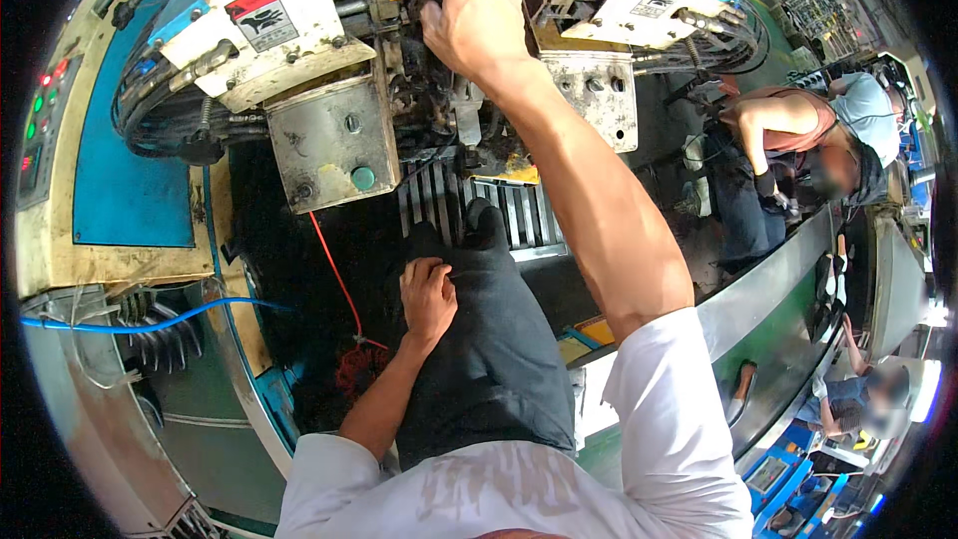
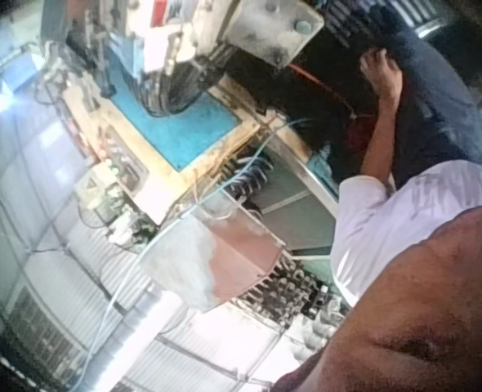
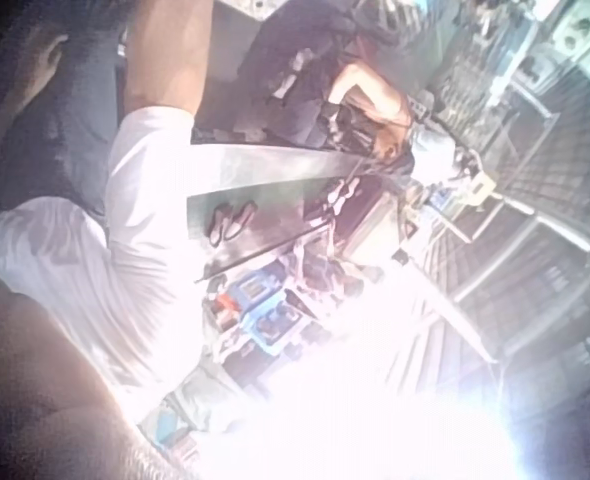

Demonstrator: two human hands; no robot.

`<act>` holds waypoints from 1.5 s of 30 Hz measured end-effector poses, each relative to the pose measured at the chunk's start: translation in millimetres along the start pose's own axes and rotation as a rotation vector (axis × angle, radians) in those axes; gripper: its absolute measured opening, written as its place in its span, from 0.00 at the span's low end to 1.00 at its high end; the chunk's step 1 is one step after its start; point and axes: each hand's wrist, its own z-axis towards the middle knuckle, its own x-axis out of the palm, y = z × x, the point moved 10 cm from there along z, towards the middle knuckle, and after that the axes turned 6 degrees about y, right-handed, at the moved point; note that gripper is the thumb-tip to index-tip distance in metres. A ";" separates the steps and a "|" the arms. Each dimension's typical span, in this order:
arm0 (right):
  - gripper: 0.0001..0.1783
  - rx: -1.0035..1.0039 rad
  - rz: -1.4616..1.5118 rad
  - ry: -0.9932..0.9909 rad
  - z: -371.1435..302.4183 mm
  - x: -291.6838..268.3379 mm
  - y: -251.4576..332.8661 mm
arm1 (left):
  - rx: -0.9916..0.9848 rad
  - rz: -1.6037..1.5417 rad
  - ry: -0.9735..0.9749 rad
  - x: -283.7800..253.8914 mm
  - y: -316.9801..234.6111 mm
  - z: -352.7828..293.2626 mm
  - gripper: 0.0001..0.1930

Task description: The recorder is operating an industrial machine to attach soles to shoe uppers, removing finished shoes from the machine and placing them on a conveyor belt while loading new components.

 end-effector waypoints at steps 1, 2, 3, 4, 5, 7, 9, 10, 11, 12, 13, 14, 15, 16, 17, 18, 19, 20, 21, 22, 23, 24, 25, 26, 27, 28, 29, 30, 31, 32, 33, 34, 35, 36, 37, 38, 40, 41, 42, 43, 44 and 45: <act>0.42 -0.001 0.000 0.001 1.3 -1.7 -0.5 | -0.002 -0.020 0.005 1.7 0.9 0.2 0.12; 0.42 -0.002 0.003 0.003 2.2 -2.2 -1.2 | 0.003 -0.020 0.008 2.5 1.2 0.1 0.12; 0.42 -0.005 0.007 0.004 4.3 -2.4 -0.4 | 0.006 -0.018 -0.003 1.4 1.8 -0.4 0.12; 0.42 -0.008 0.012 0.005 4.7 -3.4 0.3 | 0.009 -0.014 -0.015 -0.2 2.5 -0.9 0.12; 0.42 -0.011 0.017 0.006 2.3 -5.3 -0.5 | 0.013 -0.011 -0.013 -0.6 1.9 -1.3 0.12; 0.42 -0.016 0.029 0.004 5.5 -12.5 -1.3 | 0.002 -0.032 -0.011 -1.7 2.8 -0.1 0.12; 0.43 -0.017 0.044 0.003 5.1 -14.3 -1.1 | 0.003 -0.025 -0.016 -4.3 2.8 -0.7 0.12; 0.43 -0.016 0.050 0.000 3.8 -15.8 -0.7 | 0.001 -0.025 -0.025 -6.3 2.1 -1.1 0.12; 0.43 -0.022 0.054 0.002 -4.8 -11.9 -2.1 | 0.011 -0.020 -0.020 -7.9 1.0 -1.9 0.12; 0.43 -0.074 0.017 -0.057 -9.5 5.4 -19.5 | 0.017 -0.043 -0.010 -6.2 -3.6 2.1 0.12; 0.42 -0.150 0.045 -0.112 -33.9 9.9 -18.7 | -0.003 -0.056 -0.008 -8.1 -1.0 -0.1 0.13; 0.42 -0.230 0.073 -0.168 -70.0 9.6 -12.5 | -0.003 -0.049 -0.011 -10.6 0.9 -2.8 0.13; 0.42 -0.228 0.126 -0.148 -108.5 15.3 -21.0 | -0.004 -0.033 -0.014 -11.7 1.7 -4.8 0.12; 0.42 -0.220 0.171 -0.131 -154.6 20.6 -35.5 | 0.003 -0.023 -0.012 -10.2 1.5 -5.4 0.12; 0.43 -0.186 0.161 -0.112 -209.4 28.9 -62.1 | 0.032 -0.034 -0.030 -6.9 -1.7 -4.3 0.12; 0.43 -0.131 0.181 -0.105 -270.4 28.6 -86.2 | 0.049 -0.042 -0.021 -4.1 -5.9 -3.8 0.11; 0.40 -0.006 0.153 -0.096 -341.1 30.0 -124.5 | 0.070 -0.031 -0.001 1.4 -12.9 -1.0 0.11; 0.37 0.130 0.111 -0.087 -414.7 25.5 -154.2 | 0.085 -0.023 0.023 6.5 -16.6 -1.6 0.12; 0.35 0.258 0.060 -0.094 -492.0 20.2 -183.4 | 0.117 -0.017 0.001 4.8 -17.8 -3.0 0.12; 0.35 0.385 0.019 -0.083 -563.1 7.4 -201.6 | 0.142 -0.008 -0.016 -1.3 -12.0 -6.9 0.12; 0.32 0.632 0.010 -0.059 -650.9 -0.4 -231.5 | 0.151 0.049 0.011 -2.7 -9.9 -8.1 0.12; 0.28 0.850 -0.068 -0.031 -753.9 -11.0 -268.8 | 0.196 0.046 0.025 1.4 -13.8 -6.5 0.12; 0.25 0.909 -0.185 -0.054 -809.8 -44.6 -269.1 | 0.200 0.046 0.046 0.9 2.7 -10.8 0.13; 0.24 1.021 -0.340 -0.054 -876.4 -75.8 -274.6 | 0.206 0.040 0.064 2.2 15.9 -10.7 0.13; 0.25 1.227 -0.435 -0.053 -935.5 -104.4 -285.8 | 0.220 0.068 0.068 10.4 23.9 -5.8 0.13; 0.24 1.380 -0.495 -0.037 -991.7 -133.9 -290.9 | 0.230 0.102 0.071 16.6 29.7 -3.3 0.13; 0.25 1.492 -0.588 -0.021 -1040.1 -165.1 -295.7 | 0.216 0.102 0.127 33.2 33.4 -0.4 0.13; 0.28 1.522 -0.637 -0.042 -1078.9 -192.8 -296.3 | 0.195 0.112 0.175 47.0 36.9 1.4 0.14; 0.31 1.710 -0.625 0.052 -1131.8 -216.6 -306.7 | 0.238 0.088 0.222 59.6 30.7 2.0 0.15; 0.37 1.853 -0.549 0.043 -1164.4 -235.1 -317.9 | 0.252 0.095 0.228 60.3 33.2 4.0 0.15; 0.40 1.926 -0.507 0.034 -1165.1 -243.8 -331.9 | 0.216 0.005 0.273 46.2 48.9 3.6 0.16; 0.41 1.919 -0.484 -0.019 -1162.5 -258.1 -349.9 | 0.182 -0.102 0.321 38.4 63.1 6.9 0.17; 0.42 1.900 -0.470 -0.018 -1165.4 -274.4 -372.2 | 0.135 -0.195 0.340 34.8 82.0 12.8 0.18; 0.44 1.860 -0.434 -0.011 -1153.7 -281.5 -396.6 | 0.192 -0.222 0.313 17.2 83.7 13.5 0.15; 0.45 1.814 -0.400 0.001 -1139.6 -287.4 -421.0 | 0.107 -0.274 0.326 -0.3 95.7 12.7 0.14; 0.46 1.752 -0.413 0.005 -1133.0 -298.1 -441.6 | 0.024 -0.339 0.343 -10.7 107.4 10.6 0.13; 0.47 1.692 -0.411 0.011 -1133.6 -316.4 -478.8 | -0.091 -0.382 0.389 -30.0 134.8 10.6 0.13; 0.47 1.690 -0.498 0.072 -1135.1 -326.5 -492.9 | -0.204 -0.439 0.440 -31.8 149.9 2.9 0.13; 0.47 1.675 -0.571 0.138 -1124.7 -325.8 -505.8 | -0.210 -0.421 0.432 -49.6 153.0 -7.2 0.13; 0.46 1.682 -0.506 0.143 -1121.8 -323.9 -515.6 | -0.214 -0.401 0.452 -62.0 154.3 -16.1 0.13; 0.46 1.680 -0.432 0.153 -1108.0 -317.1 -525.2 | -0.224 -0.373 0.464 -82.0 159.3 -28.3 0.12; 0.47 1.714 -0.551 0.305 -1107.7 -317.0 -528.0 | -0.222 -0.360 0.470 -89.3 159.3 -34.2 0.12</act>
